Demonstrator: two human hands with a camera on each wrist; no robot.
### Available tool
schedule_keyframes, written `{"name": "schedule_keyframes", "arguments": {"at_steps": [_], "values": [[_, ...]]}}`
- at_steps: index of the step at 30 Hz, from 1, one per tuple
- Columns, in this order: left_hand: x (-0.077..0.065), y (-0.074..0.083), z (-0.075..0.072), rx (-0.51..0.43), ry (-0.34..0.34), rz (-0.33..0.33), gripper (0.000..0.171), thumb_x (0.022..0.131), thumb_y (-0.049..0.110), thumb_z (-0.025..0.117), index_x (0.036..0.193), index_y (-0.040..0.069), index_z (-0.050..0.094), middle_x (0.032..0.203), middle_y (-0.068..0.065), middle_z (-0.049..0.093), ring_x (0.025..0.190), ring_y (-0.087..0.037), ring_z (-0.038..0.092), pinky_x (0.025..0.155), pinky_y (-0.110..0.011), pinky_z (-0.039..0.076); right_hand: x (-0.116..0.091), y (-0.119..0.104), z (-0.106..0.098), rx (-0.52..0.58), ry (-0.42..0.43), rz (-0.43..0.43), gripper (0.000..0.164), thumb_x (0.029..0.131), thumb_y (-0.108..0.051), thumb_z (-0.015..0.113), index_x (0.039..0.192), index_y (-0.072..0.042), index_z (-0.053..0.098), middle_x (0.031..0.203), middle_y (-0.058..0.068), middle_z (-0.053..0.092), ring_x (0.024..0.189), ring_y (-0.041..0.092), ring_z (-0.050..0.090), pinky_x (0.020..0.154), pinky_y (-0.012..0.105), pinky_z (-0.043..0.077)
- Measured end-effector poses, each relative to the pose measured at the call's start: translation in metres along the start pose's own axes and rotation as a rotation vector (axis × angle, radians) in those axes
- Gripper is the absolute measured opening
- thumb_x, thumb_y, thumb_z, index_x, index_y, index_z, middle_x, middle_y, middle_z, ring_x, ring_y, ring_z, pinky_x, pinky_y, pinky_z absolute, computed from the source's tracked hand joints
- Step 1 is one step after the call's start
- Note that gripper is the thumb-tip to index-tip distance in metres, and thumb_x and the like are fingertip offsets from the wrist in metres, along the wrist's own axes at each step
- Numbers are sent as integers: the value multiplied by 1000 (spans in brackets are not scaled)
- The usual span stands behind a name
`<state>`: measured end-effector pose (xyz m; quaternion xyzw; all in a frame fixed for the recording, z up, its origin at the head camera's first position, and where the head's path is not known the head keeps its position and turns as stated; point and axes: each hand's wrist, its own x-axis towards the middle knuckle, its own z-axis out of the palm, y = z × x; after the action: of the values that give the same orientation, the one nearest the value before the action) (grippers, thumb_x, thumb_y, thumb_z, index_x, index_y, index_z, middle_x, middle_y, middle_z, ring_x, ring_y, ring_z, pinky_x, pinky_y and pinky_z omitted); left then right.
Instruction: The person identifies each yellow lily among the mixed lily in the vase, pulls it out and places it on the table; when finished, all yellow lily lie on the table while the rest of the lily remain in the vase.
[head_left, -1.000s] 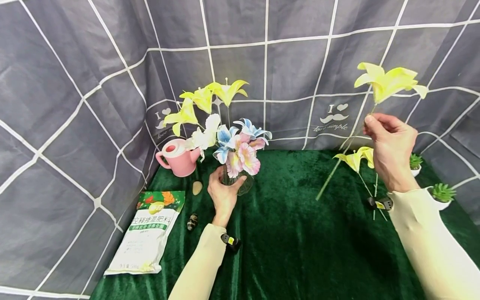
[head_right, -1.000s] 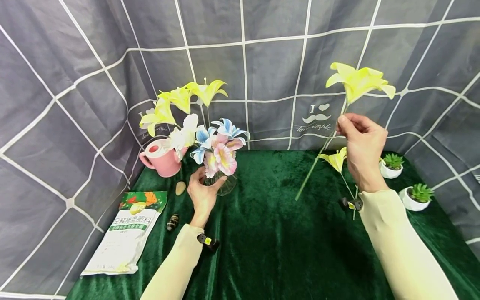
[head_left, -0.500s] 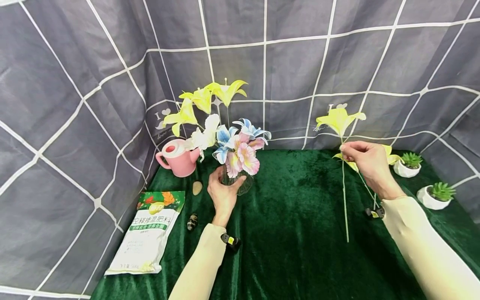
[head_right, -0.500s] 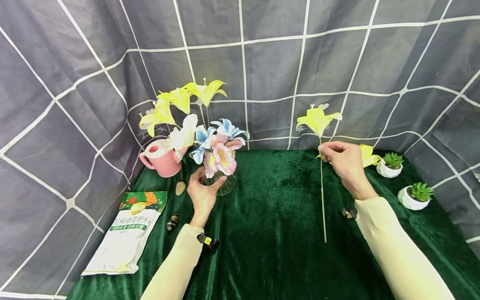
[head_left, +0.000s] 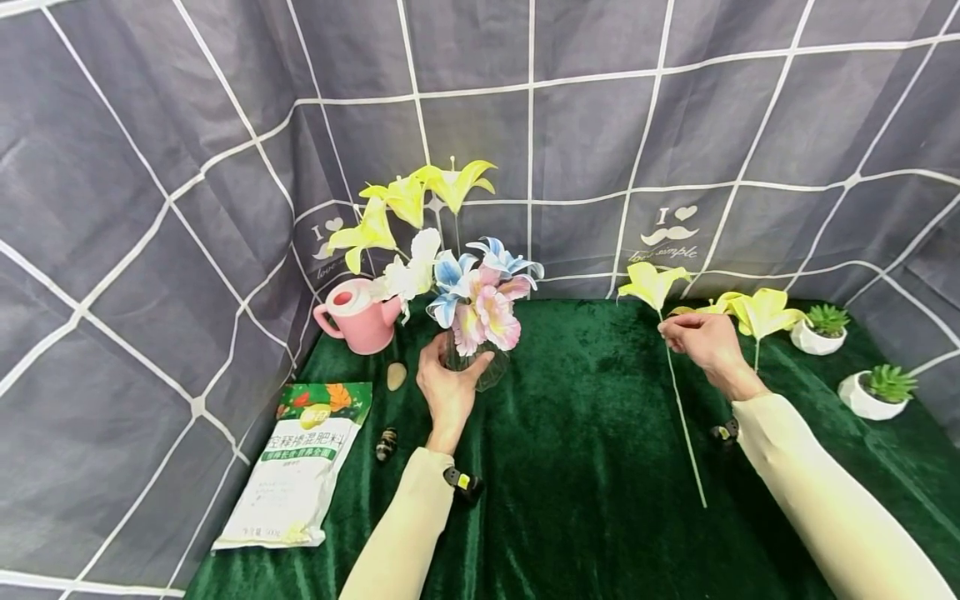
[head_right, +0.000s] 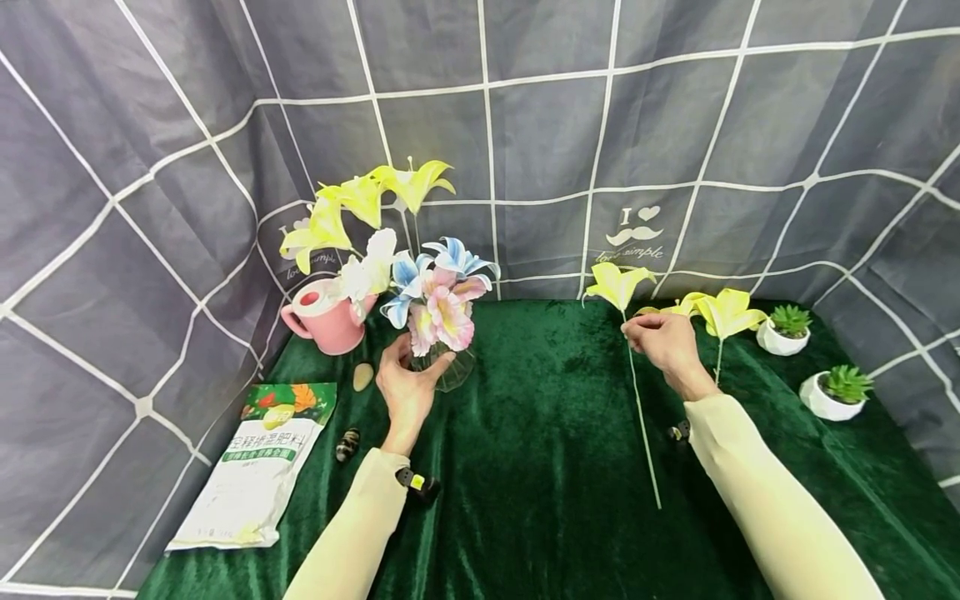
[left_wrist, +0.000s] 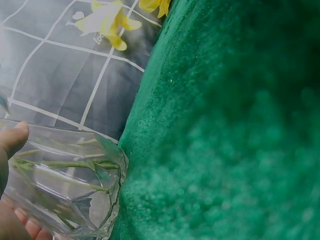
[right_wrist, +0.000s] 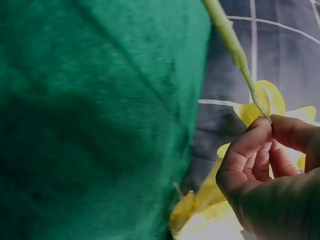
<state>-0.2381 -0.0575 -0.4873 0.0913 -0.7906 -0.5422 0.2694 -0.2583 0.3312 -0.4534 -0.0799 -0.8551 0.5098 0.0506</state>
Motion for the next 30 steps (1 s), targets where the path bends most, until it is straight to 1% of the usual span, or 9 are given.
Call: {"name": "schedule_keyframes", "arguments": {"at_steps": [7, 13, 19, 25, 30], "values": [[0, 1, 0, 11, 1, 0, 70, 66, 37, 95, 127, 21, 65, 123, -5, 65, 113, -30, 62, 99, -47, 51, 1, 15, 5, 5, -41, 68, 33, 96, -22, 67, 111, 8, 69, 63, -22, 61, 63, -5, 58, 62, 14, 51], [1, 0, 0, 5, -5, 0, 70, 66, 37, 95, 127, 21, 65, 124, -4, 65, 113, -30, 62, 99, -48, 50, 4, 23, 5, -11, -53, 107, 35, 96, -22, 66, 114, 8, 69, 63, -23, 63, 63, -6, 60, 63, 13, 52], [1, -1, 0, 19, -9, -4, 73, 65, 45, 94, 128, 21, 65, 125, -3, 65, 113, -28, 62, 99, -45, 51, 6, 31, 6, 19, -93, 142, 40, 96, -22, 66, 120, 9, 65, 66, -23, 65, 65, -7, 63, 64, 14, 55], [2, -1, 0, 10, 2, 8, 72, 65, 36, 95, 128, 18, 65, 124, -6, 65, 113, -30, 62, 99, -46, 51, 7, 32, 6, 38, -100, 137, 41, 97, -24, 65, 121, 9, 64, 68, -23, 65, 66, -7, 63, 65, 14, 56], [1, -1, 0, 5, 4, 3, 72, 65, 35, 95, 128, 18, 65, 124, -5, 65, 114, -31, 63, 99, -46, 51, 4, 28, 2, 12, -71, 149, 43, 96, -29, 67, 120, 6, 66, 66, -22, 66, 64, -6, 64, 64, 14, 55]]}}
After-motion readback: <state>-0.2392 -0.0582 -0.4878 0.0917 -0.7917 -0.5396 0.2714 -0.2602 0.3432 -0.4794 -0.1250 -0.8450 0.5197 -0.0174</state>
